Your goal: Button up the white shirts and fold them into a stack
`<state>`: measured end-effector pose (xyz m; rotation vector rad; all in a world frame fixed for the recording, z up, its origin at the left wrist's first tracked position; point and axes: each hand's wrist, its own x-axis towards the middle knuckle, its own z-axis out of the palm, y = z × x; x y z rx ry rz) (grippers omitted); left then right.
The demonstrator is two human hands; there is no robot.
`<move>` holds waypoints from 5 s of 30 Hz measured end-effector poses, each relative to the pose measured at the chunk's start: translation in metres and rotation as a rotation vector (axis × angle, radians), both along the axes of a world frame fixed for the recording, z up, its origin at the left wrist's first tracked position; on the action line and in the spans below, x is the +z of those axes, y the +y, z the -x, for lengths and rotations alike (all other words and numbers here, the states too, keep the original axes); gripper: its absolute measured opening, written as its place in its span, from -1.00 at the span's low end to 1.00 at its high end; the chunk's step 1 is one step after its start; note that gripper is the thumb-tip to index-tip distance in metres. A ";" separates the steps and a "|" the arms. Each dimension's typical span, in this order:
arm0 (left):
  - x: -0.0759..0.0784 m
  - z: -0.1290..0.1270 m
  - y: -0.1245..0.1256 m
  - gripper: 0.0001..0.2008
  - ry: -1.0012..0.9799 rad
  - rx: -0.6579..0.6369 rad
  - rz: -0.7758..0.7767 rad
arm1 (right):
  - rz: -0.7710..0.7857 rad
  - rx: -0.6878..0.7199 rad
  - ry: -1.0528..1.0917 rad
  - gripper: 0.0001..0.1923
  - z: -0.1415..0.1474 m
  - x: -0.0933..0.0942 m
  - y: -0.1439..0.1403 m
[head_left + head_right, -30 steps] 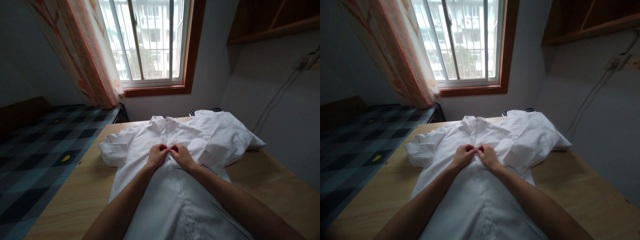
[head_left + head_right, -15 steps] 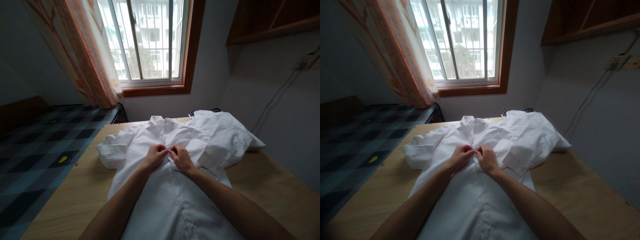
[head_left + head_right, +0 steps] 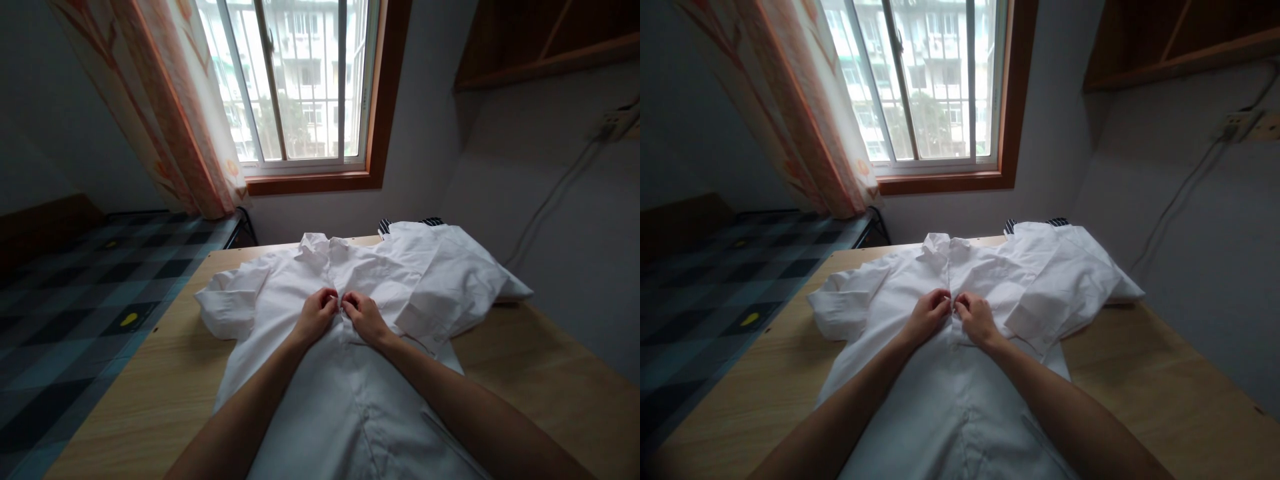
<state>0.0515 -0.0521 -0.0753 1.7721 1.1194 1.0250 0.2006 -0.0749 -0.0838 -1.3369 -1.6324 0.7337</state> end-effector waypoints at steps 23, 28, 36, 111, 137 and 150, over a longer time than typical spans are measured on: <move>0.008 0.019 0.016 -0.92 0.262 0.265 -0.117 | 0.036 -0.260 0.008 -0.78 -0.015 -0.005 0.020; 0.025 0.025 0.008 -0.85 0.528 0.279 -0.256 | -0.053 -0.132 -0.154 -0.80 -0.021 0.015 -0.003; 0.038 0.005 -0.085 -0.73 0.832 0.032 -0.144 | -0.160 0.061 -0.823 -0.88 -0.042 0.015 -0.073; 0.020 0.017 -0.048 -0.92 0.067 0.235 -0.091 | -0.049 -0.264 0.182 -0.73 -0.009 -0.001 -0.047; 0.032 0.019 -0.088 -0.90 0.348 -0.016 0.028 | -0.054 -0.061 -0.255 -0.91 0.004 0.017 -0.096; 0.037 0.018 -0.080 -0.79 0.026 -0.005 0.124 | -0.221 -0.172 -0.191 -0.95 0.009 0.020 -0.099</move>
